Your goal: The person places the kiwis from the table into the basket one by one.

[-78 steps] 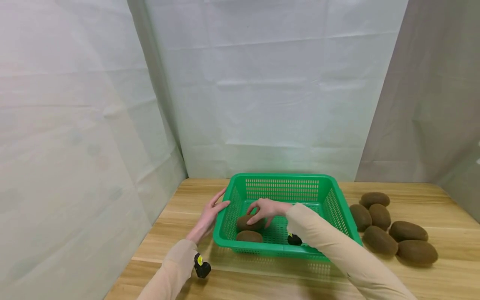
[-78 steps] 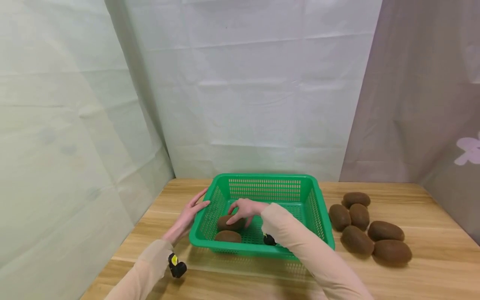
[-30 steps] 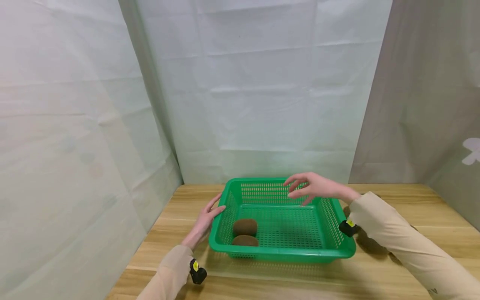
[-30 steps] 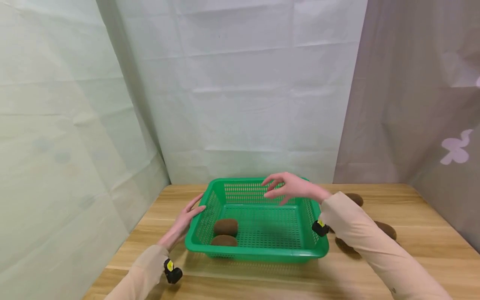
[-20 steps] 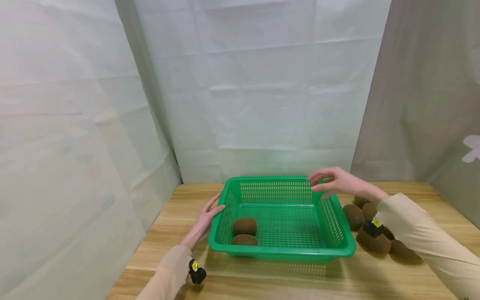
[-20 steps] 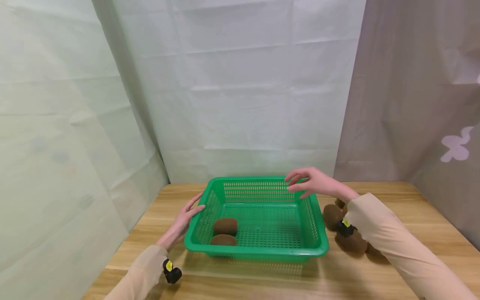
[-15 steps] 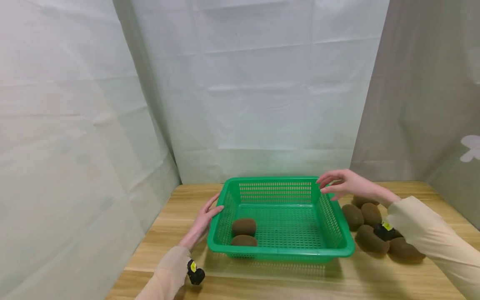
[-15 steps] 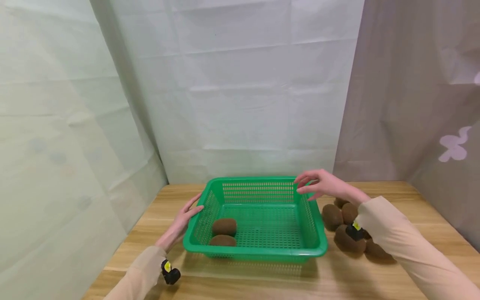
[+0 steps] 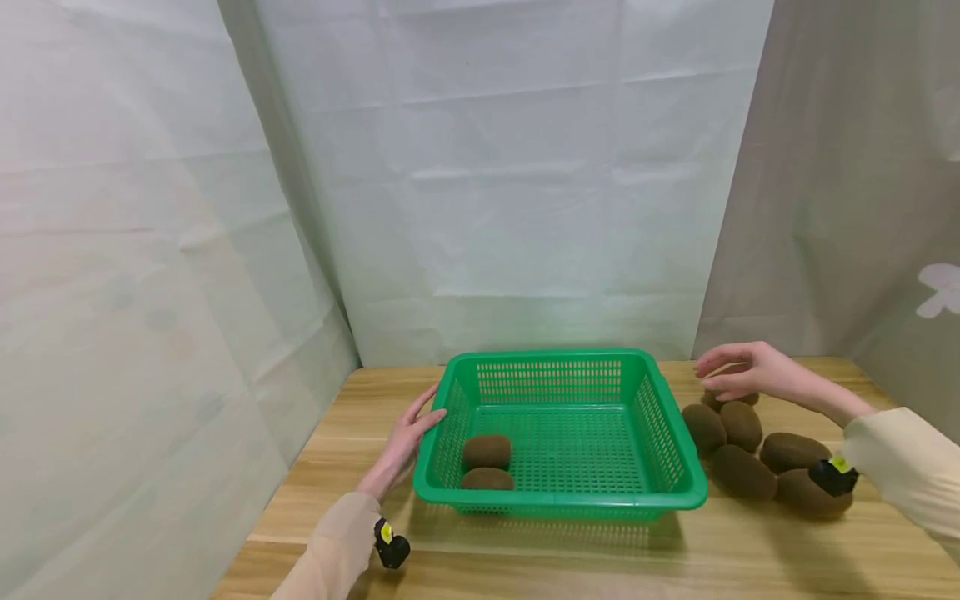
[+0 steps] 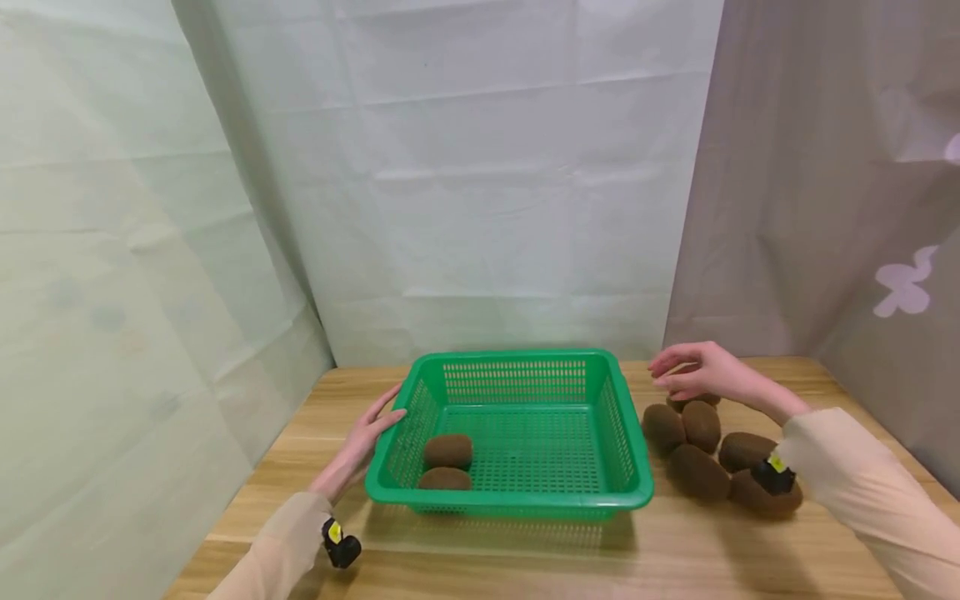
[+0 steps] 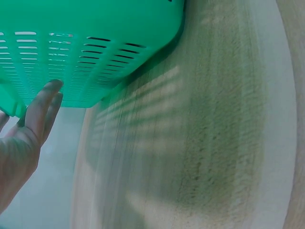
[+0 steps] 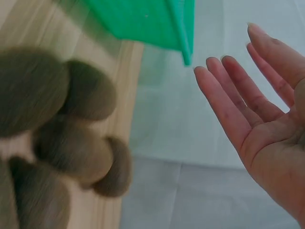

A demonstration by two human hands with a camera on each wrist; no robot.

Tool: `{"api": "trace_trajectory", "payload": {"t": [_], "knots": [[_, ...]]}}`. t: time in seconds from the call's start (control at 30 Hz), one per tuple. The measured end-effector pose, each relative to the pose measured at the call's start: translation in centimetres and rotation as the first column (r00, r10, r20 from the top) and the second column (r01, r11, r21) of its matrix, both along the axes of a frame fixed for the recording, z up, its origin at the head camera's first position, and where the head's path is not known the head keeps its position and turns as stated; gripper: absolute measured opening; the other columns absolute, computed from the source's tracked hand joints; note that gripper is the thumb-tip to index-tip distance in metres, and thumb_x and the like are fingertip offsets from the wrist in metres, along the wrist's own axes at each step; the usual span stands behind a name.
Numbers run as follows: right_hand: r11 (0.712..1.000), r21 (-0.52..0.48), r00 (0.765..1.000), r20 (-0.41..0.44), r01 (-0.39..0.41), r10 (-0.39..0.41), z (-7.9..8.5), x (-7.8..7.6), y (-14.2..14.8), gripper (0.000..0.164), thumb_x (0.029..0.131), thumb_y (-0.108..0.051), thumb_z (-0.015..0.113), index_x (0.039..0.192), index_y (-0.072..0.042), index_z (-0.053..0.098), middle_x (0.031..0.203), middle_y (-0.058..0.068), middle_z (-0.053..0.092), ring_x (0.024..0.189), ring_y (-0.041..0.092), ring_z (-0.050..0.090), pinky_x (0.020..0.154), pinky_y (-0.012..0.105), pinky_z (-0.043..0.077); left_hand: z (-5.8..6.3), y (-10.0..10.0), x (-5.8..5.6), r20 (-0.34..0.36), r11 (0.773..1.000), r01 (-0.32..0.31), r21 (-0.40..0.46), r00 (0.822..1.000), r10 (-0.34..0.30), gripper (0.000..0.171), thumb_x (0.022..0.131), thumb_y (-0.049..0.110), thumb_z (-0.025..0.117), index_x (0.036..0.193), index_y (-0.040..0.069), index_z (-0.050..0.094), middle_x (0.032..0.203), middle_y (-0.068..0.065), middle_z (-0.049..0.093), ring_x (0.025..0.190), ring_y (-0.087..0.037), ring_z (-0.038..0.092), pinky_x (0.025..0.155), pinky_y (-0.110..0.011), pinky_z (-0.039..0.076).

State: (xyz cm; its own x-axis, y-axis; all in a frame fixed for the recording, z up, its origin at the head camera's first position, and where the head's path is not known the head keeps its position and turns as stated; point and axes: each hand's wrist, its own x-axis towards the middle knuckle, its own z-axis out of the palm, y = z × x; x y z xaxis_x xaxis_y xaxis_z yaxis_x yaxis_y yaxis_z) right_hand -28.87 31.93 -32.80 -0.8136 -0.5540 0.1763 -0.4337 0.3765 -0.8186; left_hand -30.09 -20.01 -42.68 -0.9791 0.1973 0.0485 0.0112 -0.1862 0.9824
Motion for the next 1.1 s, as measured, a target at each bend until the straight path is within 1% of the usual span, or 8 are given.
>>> {"api": "trace_trajectory", "payload": {"t": [0.33,0.5,0.57,0.73,0.83,0.87,1.0,1.1], "knots": [[1.000,0.017,0.999,-0.034,0.016,-0.015,-1.8,1.5,5.2,0.026,0.088,0.003,0.055,0.110,0.015,0.051,0.101,-0.001,0.062,0.087,0.018,0.061,0.068,0.035,0.052,1.4,0.1,1.0,0.004,0.999,0.049,0.008,0.999,-0.049,0.057,0.093,0.010,0.051,0.144,0.014,0.026,0.121,-0.029,0.046,0.091,-0.031,0.058,0.072,-0.038,0.050],[0.998,0.044,0.997,-0.060,0.042,-0.039,-3.3,2.2,7.7,0.023,0.087,0.005,0.056,0.109,0.007,0.056,0.101,-0.006,0.062,0.087,0.012,0.061,0.067,0.030,0.052,0.7,0.0,0.6,0.007,1.000,0.026,0.006,1.000,-0.026,0.055,0.093,0.011,0.052,0.143,0.016,0.029,0.119,-0.027,0.049,0.088,-0.029,0.060,0.071,-0.037,0.051],[0.994,0.072,0.994,-0.089,0.078,-0.071,-3.9,2.5,8.4,0.022,0.086,0.004,0.057,0.107,0.002,0.059,0.100,-0.007,0.062,0.086,0.008,0.060,0.067,0.027,0.051,0.4,-0.1,0.3,0.000,1.000,0.019,-0.001,1.000,-0.019,0.055,0.093,0.011,0.052,0.143,0.017,0.030,0.118,-0.026,0.050,0.087,-0.028,0.060,0.071,-0.037,0.051],[0.968,0.165,0.974,-0.157,0.188,-0.162,-5.4,3.1,9.8,0.021,0.085,0.000,0.061,0.105,0.007,0.059,0.096,-0.011,0.063,0.085,0.000,0.056,0.065,0.021,0.049,0.0,-0.1,0.1,-0.004,1.000,0.014,-0.005,1.000,-0.014,0.054,0.093,0.012,0.052,0.142,0.017,0.030,0.117,-0.026,0.051,0.085,-0.027,0.061,0.070,-0.037,0.051],[0.957,0.187,0.964,-0.193,0.220,-0.184,-6.3,3.4,10.5,0.025,0.083,-0.001,0.063,0.105,0.011,0.058,0.096,-0.013,0.062,0.085,0.001,0.056,0.064,0.020,0.048,0.5,0.0,0.4,0.018,1.000,0.019,0.005,1.000,-0.019,0.054,0.093,0.009,0.052,0.142,0.015,0.030,0.117,-0.027,0.051,0.086,-0.029,0.061,0.070,-0.037,0.051],[0.952,0.198,0.960,-0.201,0.235,-0.195,-6.6,3.5,10.6,0.027,0.083,-0.002,0.063,0.105,0.011,0.057,0.098,-0.009,0.063,0.085,0.002,0.056,0.064,0.020,0.048,0.7,0.1,0.5,0.024,1.000,0.024,0.005,0.999,-0.024,0.055,0.093,0.009,0.052,0.143,0.014,0.028,0.118,-0.027,0.050,0.086,-0.029,0.061,0.070,-0.037,0.051],[0.960,0.159,0.964,-0.169,0.230,-0.203,-7.5,3.6,11.1,0.031,0.084,-0.001,0.063,0.111,0.010,0.055,0.104,-0.014,0.059,0.089,0.000,0.055,0.064,0.021,0.049,0.6,0.0,0.4,0.025,1.000,0.008,0.003,1.000,-0.008,0.055,0.093,0.010,0.053,0.142,0.016,0.029,0.117,-0.025,0.051,0.087,-0.028,0.060,0.071,-0.037,0.051],[0.970,0.121,0.969,-0.153,0.212,-0.193,-8.2,3.6,11.3,0.032,0.083,0.000,0.063,0.112,0.008,0.055,0.105,-0.021,0.055,0.090,-0.002,0.053,0.065,0.021,0.049,-0.1,-0.1,0.0,0.018,1.000,-0.001,0.003,1.000,0.001,0.054,0.093,0.013,0.053,0.142,0.018,0.031,0.118,-0.023,0.051,0.088,-0.028,0.060,0.071,-0.037,0.051]]}}
